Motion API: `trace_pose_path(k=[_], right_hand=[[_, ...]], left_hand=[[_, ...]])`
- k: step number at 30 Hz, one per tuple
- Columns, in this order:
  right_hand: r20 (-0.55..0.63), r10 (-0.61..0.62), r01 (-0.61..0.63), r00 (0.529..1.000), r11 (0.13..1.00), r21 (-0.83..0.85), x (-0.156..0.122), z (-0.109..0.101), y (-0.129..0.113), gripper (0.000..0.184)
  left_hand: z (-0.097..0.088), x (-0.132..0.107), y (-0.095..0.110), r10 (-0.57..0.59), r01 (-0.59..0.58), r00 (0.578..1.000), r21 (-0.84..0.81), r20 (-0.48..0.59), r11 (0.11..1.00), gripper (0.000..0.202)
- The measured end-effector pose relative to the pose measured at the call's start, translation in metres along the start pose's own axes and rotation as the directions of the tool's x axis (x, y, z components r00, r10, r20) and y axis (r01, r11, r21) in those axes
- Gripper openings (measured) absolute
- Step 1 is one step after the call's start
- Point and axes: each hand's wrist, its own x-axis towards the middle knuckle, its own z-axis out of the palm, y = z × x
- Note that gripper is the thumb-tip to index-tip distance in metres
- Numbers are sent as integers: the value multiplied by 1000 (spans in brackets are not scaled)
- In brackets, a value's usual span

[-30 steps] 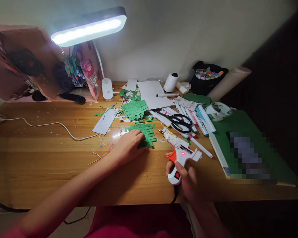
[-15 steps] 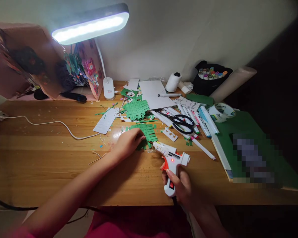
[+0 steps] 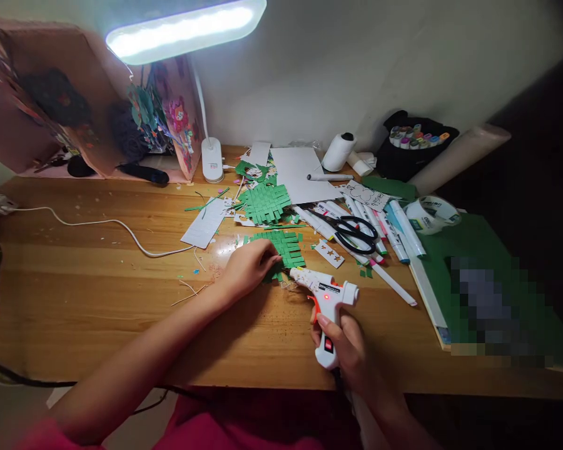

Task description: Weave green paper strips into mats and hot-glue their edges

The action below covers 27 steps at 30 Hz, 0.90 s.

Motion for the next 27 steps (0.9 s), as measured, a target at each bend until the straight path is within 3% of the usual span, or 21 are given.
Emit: trace_pose_path(k=[10, 27], right_hand=[[-21, -41, 40, 999, 996, -82, 3, -2, 3, 39], [-16, 32, -34, 999, 995, -91, 9, -3, -2, 42]], left_hand=[[0, -2, 3, -1, 1, 1000, 5, 6, 1000, 8], [3, -2, 1, 45, -45, 999, 33, 4, 998, 8]])
